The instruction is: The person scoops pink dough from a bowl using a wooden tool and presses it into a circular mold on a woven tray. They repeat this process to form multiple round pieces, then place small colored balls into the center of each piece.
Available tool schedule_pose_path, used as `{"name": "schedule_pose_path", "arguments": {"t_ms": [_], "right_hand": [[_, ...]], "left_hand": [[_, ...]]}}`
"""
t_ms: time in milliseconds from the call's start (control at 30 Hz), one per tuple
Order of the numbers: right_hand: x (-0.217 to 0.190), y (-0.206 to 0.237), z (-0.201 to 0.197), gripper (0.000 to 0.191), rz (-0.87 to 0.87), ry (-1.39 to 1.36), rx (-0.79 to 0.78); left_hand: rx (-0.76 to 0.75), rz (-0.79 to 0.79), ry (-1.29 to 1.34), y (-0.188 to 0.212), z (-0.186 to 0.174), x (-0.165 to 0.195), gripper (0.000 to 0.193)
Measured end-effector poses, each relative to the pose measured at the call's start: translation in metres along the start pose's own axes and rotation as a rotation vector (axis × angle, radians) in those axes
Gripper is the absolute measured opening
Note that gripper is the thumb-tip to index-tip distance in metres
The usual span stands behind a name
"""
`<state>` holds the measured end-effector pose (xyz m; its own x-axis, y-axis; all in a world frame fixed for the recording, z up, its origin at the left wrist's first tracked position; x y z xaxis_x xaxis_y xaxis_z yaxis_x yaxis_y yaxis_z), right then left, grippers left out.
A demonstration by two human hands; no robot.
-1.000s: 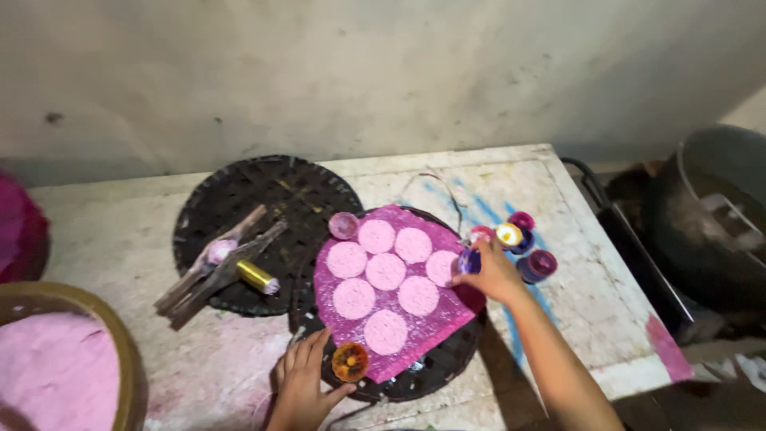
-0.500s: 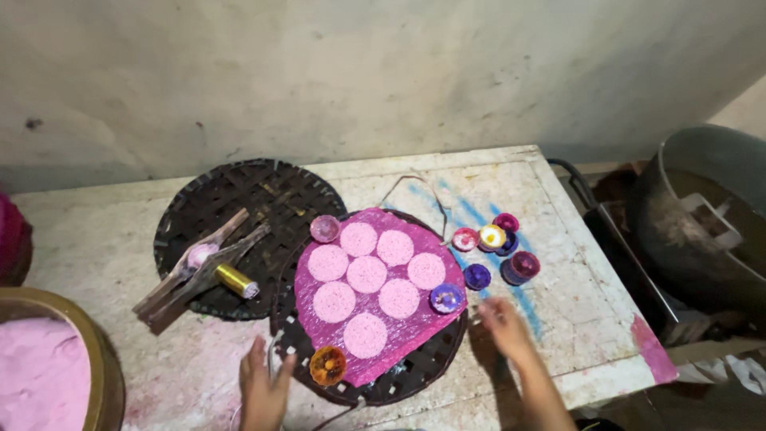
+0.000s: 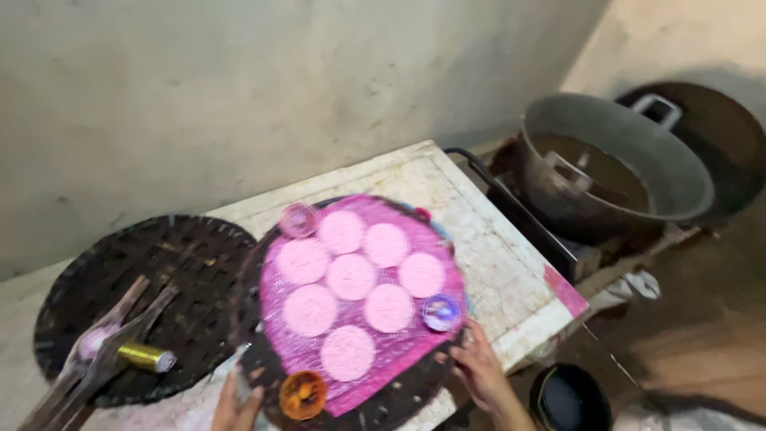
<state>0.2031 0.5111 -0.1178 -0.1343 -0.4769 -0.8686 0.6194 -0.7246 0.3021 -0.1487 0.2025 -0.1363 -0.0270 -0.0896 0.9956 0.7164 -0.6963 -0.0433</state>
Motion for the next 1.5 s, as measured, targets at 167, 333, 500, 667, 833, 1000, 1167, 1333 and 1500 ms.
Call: {"name": "schedule_pose_path", "arguments": {"t_ms": [167, 333, 500, 667, 833, 1000, 1167, 1333, 1500], "right_hand": [[-0.029, 0.094, -0.114, 0.080, -0.366, -0.049, 0.146], [-0.025, 0.178, -0.205, 0.078, -0.178, 0.119, 0.508], [-0.020, 0.179, -0.205, 0.064, -0.270, -0.072, 0.630], [-0.037, 0.135, -0.190, 0.053, -0.263, -0.102, 0.596], [-0.038, 0.096, -0.191, 0.050, -0.170, -0.155, 0.616], [-0.037, 0.088, -0.211, 0.048, -0.081, 0.066, 0.725], [-0.116, 0.076, -0.182, 0.061, -0.705, 0.858, 1.108], [-0.182, -0.044, -0.080, 0.036, -0.955, 1.273, 0.678], [-0.189, -0.121, 0.033, 0.040, -0.809, 1.279, 0.169]], "left_hand": [[-0.134, -0.357, 0.274, -0.008, 0.120, -0.004, 0.071], [-0.453, -0.581, 0.358, -0.001, 0.252, 0.010, 0.064], [-0.575, -0.747, 0.024, -0.022, 0.320, -0.014, 0.056], [-0.520, -0.554, -0.041, -0.059, 0.349, -0.016, 0.049], [-0.496, -0.298, -0.371, -0.091, 0.357, -0.006, 0.032], [-0.380, -0.089, -0.623, -0.101, 0.340, 0.004, 0.060], [-0.355, 0.190, -0.830, -0.063, 0.338, 0.041, 0.082], [-0.579, 0.269, -0.832, -0.029, 0.387, 0.046, 0.096], [-0.607, 0.176, -0.935, -0.038, 0.391, 0.022, 0.079]]}}
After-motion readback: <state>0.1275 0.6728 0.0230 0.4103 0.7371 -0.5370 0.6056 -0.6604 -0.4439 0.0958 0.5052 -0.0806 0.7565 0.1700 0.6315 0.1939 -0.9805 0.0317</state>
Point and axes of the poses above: each hand's wrist, its own y-axis away from the middle knuckle, its own z-axis out of the palm, x = y × z, the point moved 6 cm from there along -y, towards the middle knuckle, and after that the axes turned 3 degrees about y, right-handed, at the moved point
